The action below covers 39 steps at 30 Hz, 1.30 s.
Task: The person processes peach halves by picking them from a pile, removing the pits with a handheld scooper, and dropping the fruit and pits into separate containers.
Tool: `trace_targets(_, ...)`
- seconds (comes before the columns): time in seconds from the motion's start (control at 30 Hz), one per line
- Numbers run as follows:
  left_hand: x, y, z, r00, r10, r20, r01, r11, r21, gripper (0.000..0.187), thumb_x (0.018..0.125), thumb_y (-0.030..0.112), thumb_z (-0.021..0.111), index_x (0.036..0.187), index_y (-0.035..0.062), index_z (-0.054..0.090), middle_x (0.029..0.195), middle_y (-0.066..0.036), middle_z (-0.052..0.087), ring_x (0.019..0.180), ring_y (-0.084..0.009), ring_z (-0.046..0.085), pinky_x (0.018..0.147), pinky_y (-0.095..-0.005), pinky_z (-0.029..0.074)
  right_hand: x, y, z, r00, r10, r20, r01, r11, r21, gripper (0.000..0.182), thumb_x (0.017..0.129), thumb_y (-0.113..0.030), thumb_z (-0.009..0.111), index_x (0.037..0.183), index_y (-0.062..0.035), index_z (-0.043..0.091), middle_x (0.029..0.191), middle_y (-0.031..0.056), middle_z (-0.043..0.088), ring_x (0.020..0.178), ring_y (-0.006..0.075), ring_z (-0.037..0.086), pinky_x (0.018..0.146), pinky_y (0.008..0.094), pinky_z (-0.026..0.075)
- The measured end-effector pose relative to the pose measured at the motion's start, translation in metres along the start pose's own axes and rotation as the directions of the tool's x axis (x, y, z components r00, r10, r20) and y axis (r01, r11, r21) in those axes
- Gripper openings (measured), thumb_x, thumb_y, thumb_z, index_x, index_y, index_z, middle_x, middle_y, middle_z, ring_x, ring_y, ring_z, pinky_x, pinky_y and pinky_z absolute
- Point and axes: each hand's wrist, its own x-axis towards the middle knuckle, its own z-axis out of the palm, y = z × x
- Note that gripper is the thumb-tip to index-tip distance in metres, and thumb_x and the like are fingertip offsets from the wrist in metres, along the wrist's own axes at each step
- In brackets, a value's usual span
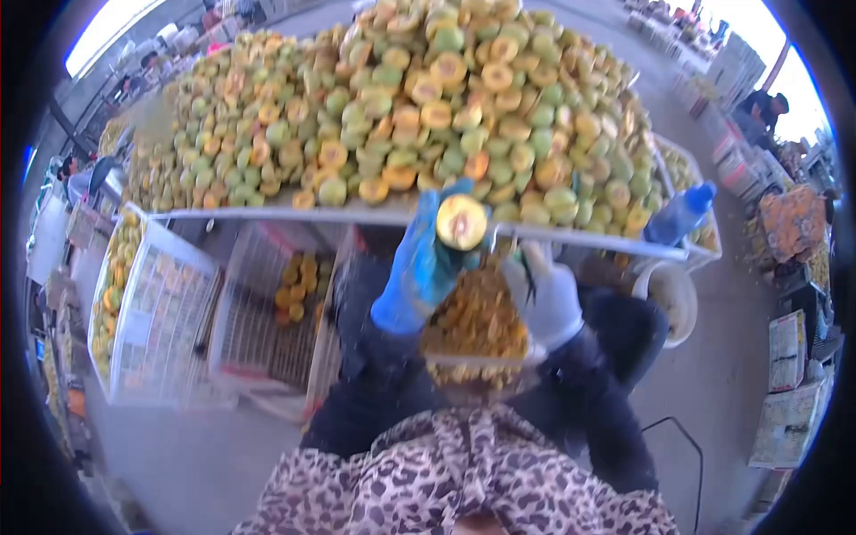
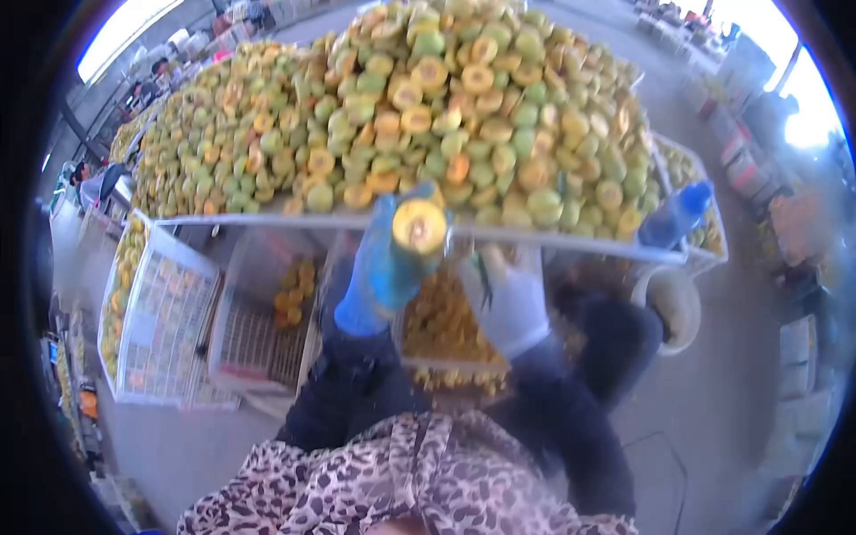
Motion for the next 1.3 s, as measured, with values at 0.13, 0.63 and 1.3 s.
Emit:
trace_targets(0.13, -0.040, -0.015, 0.004, 0.979, -0.055, -0.196, 0.047, 0.998, -0.045, 0.055, 0.098, 0.054, 0.033, 0.113, 0.0068, 0.058, 0.087, -0.004, 0.064, 0.066, -0.0094, 0.060, 0.047, -0.0184, 0.043, -0.008, -0.034, 0.007, 0.982, 0.113, 0.153, -0.132, 0.983, 0.125, 0.023, 0.091, -0.026, 0.057, 0.084, -0.0042, 0.053, 0.061, 0.0196, 0.057, 0.059, 0.0398, 0.058, 0.052, 0.0464, 0.044)
trace_targets(0.63, -0.047, -0.044, 0.023, 0.962, 0.107, -0.252, -0.156, 0.971, -0.182, 0.046, 0.100, 0.040, 0.035, 0.106, -0.0020, 0.055, 0.092, -0.017, 0.066, 0.074, -0.0233, 0.064, 0.069, -0.0323, 0.053, -0.022, -0.031, 0.001, 0.898, 0.154, 0.412, -0.348, 0.822, 0.450, 0.030, 0.094, -0.030, 0.053, 0.084, -0.0018, 0.052, 0.061, 0.0237, 0.056, 0.059, 0.0420, 0.058, 0.052, 0.0486, 0.044)
trace_targets(1.3, -0.051, -0.055, 0.011, 0.988, 0.145, -0.044, -0.140, 0.984, 0.107, 0.043, 0.100, 0.028, 0.040, 0.083, -0.0052, 0.061, 0.075, -0.015, 0.064, 0.069, -0.0231, 0.064, 0.068, -0.0356, 0.055, -0.030, -0.028, -0.016, 0.415, 0.311, 0.855, -0.762, 0.632, 0.140, 0.057, 0.096, -0.050, 0.042, 0.084, 0.0019, 0.062, 0.057, 0.0027, 0.051, 0.042, 0.0105, 0.048, 0.040, 0.0256, 0.039)
